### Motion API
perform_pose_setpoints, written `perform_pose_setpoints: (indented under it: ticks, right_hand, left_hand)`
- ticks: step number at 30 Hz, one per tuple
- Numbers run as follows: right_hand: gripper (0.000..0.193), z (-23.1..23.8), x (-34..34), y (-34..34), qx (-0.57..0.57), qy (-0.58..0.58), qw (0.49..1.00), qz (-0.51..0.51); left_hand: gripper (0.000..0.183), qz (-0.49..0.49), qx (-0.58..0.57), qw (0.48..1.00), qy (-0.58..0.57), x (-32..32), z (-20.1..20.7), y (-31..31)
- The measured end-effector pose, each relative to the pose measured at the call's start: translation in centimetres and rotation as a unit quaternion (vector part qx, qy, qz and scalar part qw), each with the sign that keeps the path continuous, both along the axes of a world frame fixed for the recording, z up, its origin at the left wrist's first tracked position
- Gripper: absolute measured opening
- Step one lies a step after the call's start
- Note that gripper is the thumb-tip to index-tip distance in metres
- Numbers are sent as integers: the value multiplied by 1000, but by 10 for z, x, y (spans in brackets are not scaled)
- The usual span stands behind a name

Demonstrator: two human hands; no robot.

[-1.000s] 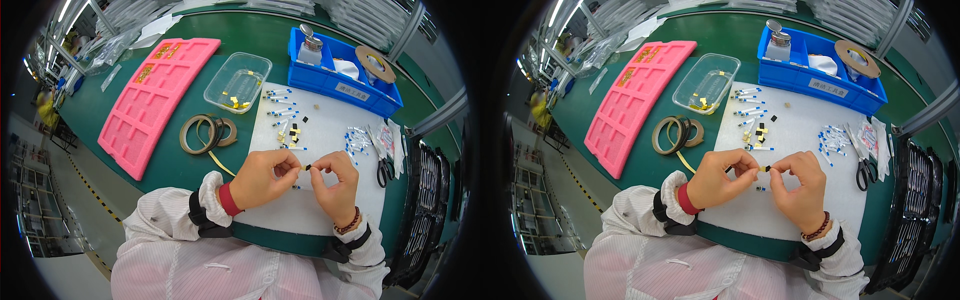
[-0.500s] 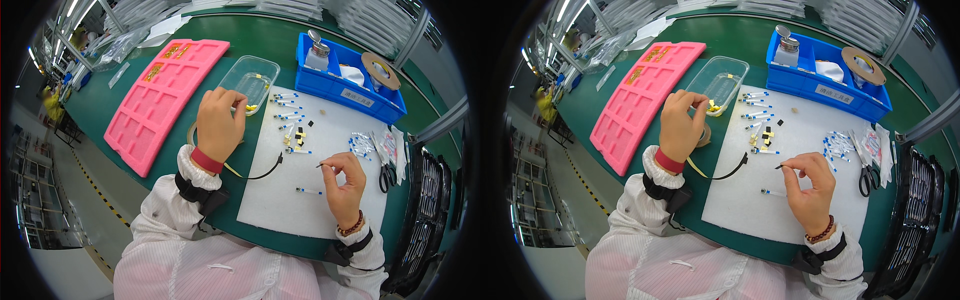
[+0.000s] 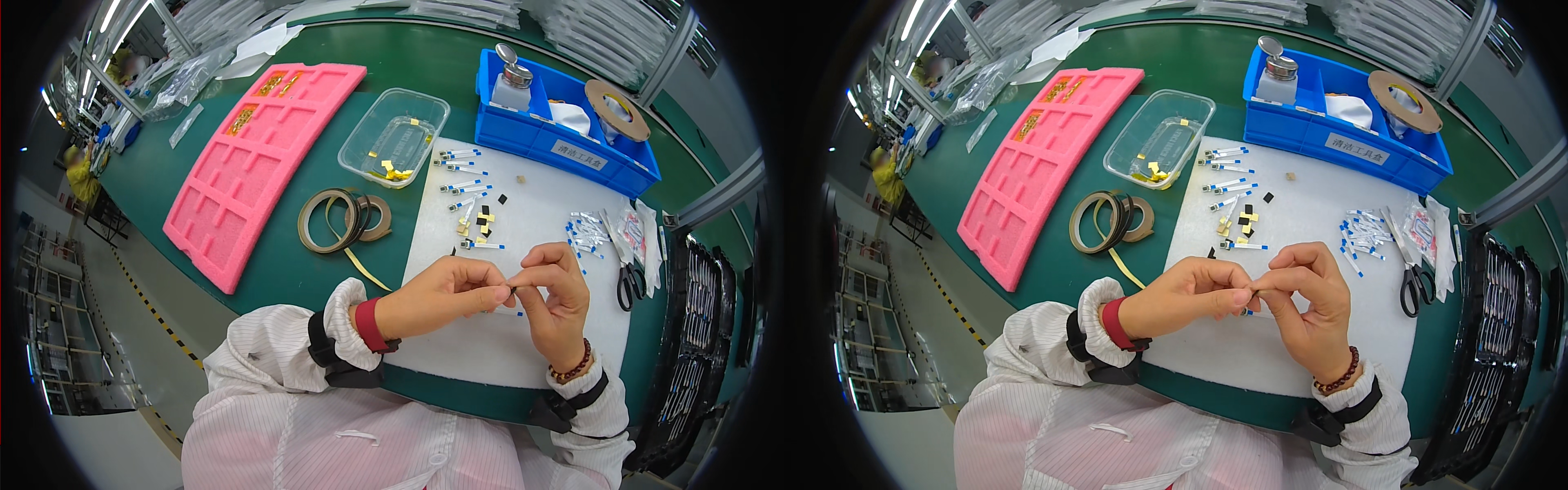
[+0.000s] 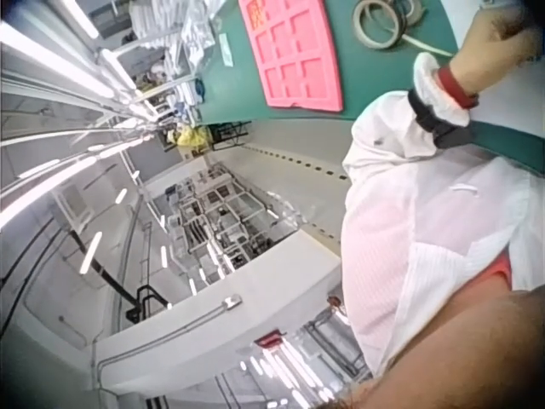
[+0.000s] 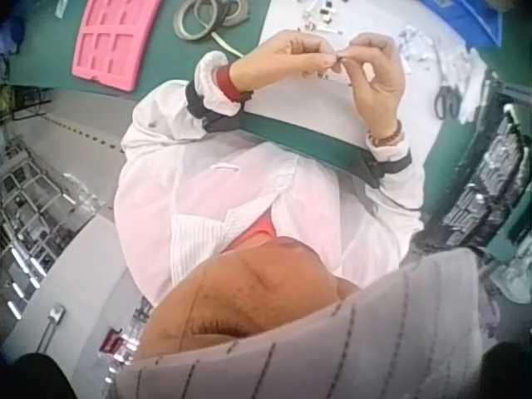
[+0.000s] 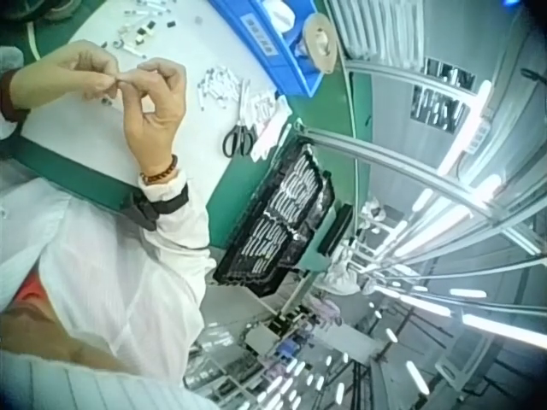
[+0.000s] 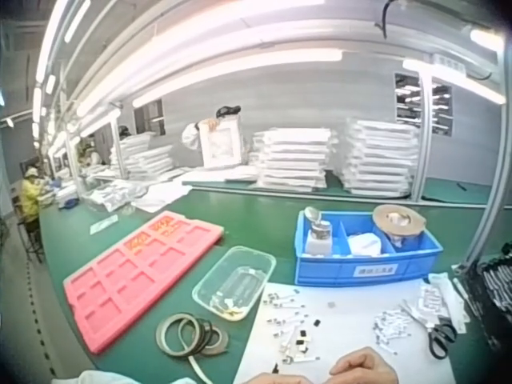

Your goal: Assembling small electronic components at a factory workbench, including applying adhesive tape and organizing parts.

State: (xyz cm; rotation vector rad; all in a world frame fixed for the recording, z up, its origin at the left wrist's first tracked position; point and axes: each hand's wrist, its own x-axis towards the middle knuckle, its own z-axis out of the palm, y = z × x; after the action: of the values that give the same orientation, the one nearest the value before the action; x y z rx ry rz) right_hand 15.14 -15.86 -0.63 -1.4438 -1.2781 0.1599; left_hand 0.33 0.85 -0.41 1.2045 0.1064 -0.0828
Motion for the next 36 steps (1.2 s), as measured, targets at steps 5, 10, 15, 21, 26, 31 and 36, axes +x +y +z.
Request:
perform_pose_setpoints:
  ticks: [5, 10, 15, 21, 26, 31, 36]
  right_hand:
    - [17, 4, -3, -1, -19, 35, 999, 3]
    - [12, -1, 2, -1, -39, 75, 996, -33]
    - [9, 3, -2, 0, -63, 54, 996, -26]
    - [12, 0, -1, 0, -75, 53, 995, -26]
    - [10, 0, -2, 1, -79, 27, 995, -44]
    - [10, 5, 3, -3, -129, 9, 991, -39]
    - [10, 9, 2, -6, -243, -35, 969, 17]
  left_hand:
    - [18, 35, -11, 999, -25, 0, -3, -2]
    - [12, 127, 109, 986, -22, -2, 1, -6]
    - [7, 172, 260, 949, -52, -3, 1, -10]
    - [7, 176, 311, 931, -77, -3, 1, -9]
    - [9, 193, 333, 921, -65, -4, 1, -9]
    - [10, 209, 355, 911, 5, -5, 0, -3]
    - [7, 121, 479, 868, -47, -6, -7, 0]
